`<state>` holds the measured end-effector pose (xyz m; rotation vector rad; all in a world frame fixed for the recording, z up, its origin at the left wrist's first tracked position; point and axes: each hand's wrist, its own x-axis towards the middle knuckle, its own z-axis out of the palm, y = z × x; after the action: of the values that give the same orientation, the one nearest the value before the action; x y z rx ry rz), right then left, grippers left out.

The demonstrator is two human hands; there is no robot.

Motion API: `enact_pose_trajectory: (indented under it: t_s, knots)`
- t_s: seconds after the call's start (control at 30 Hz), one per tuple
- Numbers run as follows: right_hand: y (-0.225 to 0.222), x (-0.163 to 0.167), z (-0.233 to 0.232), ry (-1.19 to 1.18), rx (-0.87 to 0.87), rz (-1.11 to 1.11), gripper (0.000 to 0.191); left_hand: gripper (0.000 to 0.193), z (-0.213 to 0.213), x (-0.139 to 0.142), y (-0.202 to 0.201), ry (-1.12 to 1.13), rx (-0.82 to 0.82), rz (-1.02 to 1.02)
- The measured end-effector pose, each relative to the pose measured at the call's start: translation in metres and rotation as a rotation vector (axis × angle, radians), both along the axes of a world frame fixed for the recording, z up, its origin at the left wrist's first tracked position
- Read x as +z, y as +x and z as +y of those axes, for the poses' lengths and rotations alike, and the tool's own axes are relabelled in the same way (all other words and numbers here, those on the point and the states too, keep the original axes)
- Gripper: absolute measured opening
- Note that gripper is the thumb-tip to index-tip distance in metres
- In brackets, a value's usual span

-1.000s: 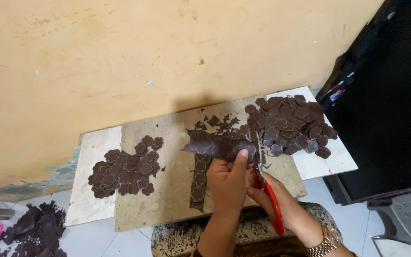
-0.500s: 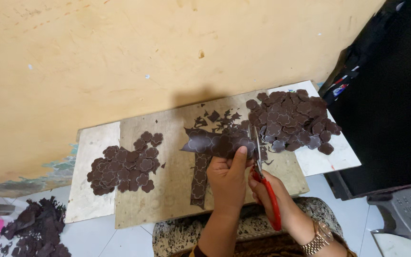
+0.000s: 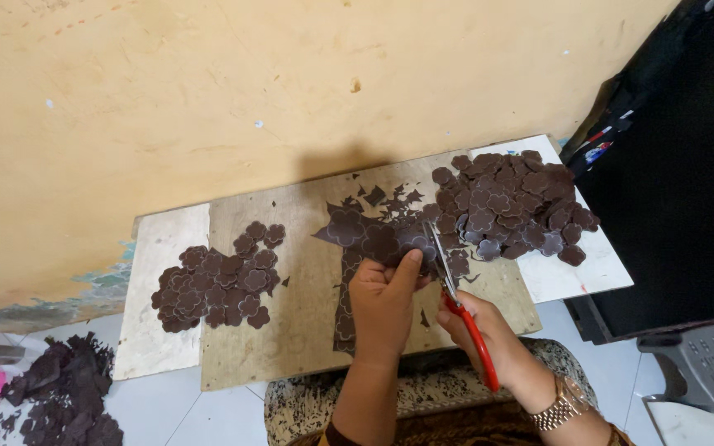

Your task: The person uses red-handled scissors to cut flower-shaped pieces from a dark brown sheet on a low wooden table. They hold the sheet with the left hand and cut with the right, placing finished pieces into a growing pile on the right side of the table.

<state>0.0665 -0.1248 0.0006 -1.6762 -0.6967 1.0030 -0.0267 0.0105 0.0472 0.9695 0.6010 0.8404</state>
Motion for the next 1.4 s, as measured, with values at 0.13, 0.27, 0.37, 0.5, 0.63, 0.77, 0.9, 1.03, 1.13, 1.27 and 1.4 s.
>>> enact_pose_trajectory:
  t_s: [0.13,0.27,0.37,0.5,0.63,0.77,0.9,1.03,1.13,1.27,1.4]
  knots:
    - [0.001,0.003,0.001,-0.033,0.013,-0.006,0.022,0.017,0.003,0.000,-0.002,0.029,-0.019,0.021]
    - [0.002,0.001,0.000,0.001,0.017,-0.030,0.019,0.017,0.004,0.001,-0.002,0.043,-0.038,0.021]
    - [0.005,-0.002,-0.002,-0.025,0.025,-0.111,0.023,0.016,0.006,0.001,-0.002,0.056,-0.050,0.041]
    - [0.006,-0.006,-0.004,0.014,0.038,-0.134,0.028,0.016,0.008,0.000,-0.001,0.063,-0.098,0.030]
    - [0.004,-0.008,-0.004,-0.003,0.031,-0.139,0.027,0.017,0.007,0.000,0.000,0.032,-0.111,0.017]
    - [0.003,-0.008,-0.004,-0.022,0.026,-0.150,0.027,0.019,0.005,0.001,-0.001,0.046,-0.113,0.014]
    - [0.003,-0.008,-0.003,-0.033,0.027,-0.199,0.025,0.021,0.005,0.001,0.000,0.029,-0.127,-0.064]
    - [0.000,-0.006,0.000,-0.043,-0.002,-0.151,0.023,0.019,0.004,0.001,0.000,0.061,-0.110,-0.066]
    - [-0.002,-0.003,-0.001,-0.015,0.011,-0.025,0.019,0.019,0.002,0.003,0.000,0.063,-0.100,-0.057]
    - [-0.002,-0.001,-0.002,0.110,0.051,-0.026,0.018,0.019,-0.005,0.008,-0.001,0.117,-0.123,-0.028]
    - [0.000,-0.001,-0.003,0.082,-0.011,0.071,0.011,0.016,-0.010,0.013,-0.001,0.149,-0.116,-0.063]
